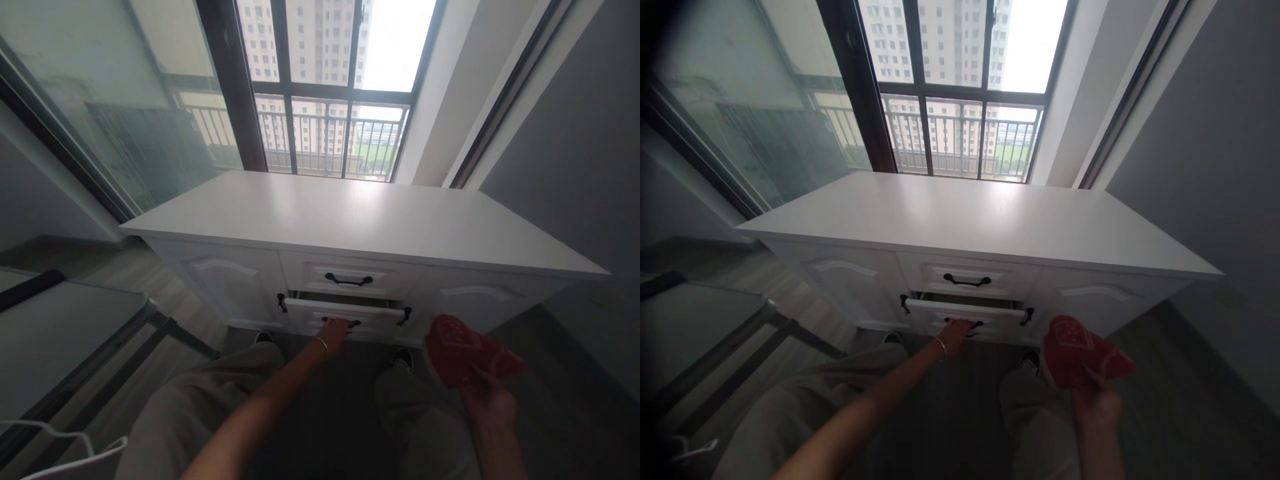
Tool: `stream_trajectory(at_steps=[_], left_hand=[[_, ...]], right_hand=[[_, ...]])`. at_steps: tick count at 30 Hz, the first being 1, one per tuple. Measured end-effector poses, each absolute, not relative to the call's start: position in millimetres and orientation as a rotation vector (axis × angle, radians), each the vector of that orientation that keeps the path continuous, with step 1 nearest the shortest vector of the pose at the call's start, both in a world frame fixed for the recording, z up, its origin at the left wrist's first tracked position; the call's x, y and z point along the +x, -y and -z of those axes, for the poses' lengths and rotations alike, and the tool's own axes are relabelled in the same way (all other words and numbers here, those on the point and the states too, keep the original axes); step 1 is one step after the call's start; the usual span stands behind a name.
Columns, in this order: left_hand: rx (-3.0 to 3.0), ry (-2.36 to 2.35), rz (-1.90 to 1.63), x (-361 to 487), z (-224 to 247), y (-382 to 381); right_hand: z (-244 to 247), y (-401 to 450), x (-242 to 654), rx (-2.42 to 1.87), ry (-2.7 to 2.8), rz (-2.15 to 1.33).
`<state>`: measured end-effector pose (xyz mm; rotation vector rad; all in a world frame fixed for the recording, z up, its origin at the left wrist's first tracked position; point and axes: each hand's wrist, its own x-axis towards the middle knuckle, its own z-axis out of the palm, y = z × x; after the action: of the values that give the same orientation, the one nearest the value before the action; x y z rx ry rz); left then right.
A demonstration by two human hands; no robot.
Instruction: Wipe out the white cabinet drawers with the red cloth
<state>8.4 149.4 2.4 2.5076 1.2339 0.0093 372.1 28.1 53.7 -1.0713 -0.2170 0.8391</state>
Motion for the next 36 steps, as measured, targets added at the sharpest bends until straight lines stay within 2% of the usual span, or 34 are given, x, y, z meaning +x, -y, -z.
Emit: stream_trajectory(at_steps=[6,17,21,24,27,31,36], left_hand=[[2.55,-1.229,0.005,12,4,-190],[2.516,-1.27,0.026,18,2,-192],[2.469,-1.391,0.0,27,-7,-177],[2.451,-1.478,-0.124,24,-13,-137],[2.448,-1.373,-0.131,-7,-21,-82],[2.258,-0.946,0.39,-85,-35,-29],[1.993,-1.378,0.468,-156,-44,-30]], right_hand=[[-55,-26,377,-1.112,0.122,-0.812],[-64,-24,368,-1.03,0.013,-0.822],[-69,-26,365,-0.988,-0.043,-0.822],[-74,-27,363,-0.985,-0.041,-0.825],[-77,-27,364,-1.007,-0.026,-0.824],[-79,-24,368,-1.019,-0.066,-0.8],[-97,-32,361,-1.022,0.028,-0.695]])
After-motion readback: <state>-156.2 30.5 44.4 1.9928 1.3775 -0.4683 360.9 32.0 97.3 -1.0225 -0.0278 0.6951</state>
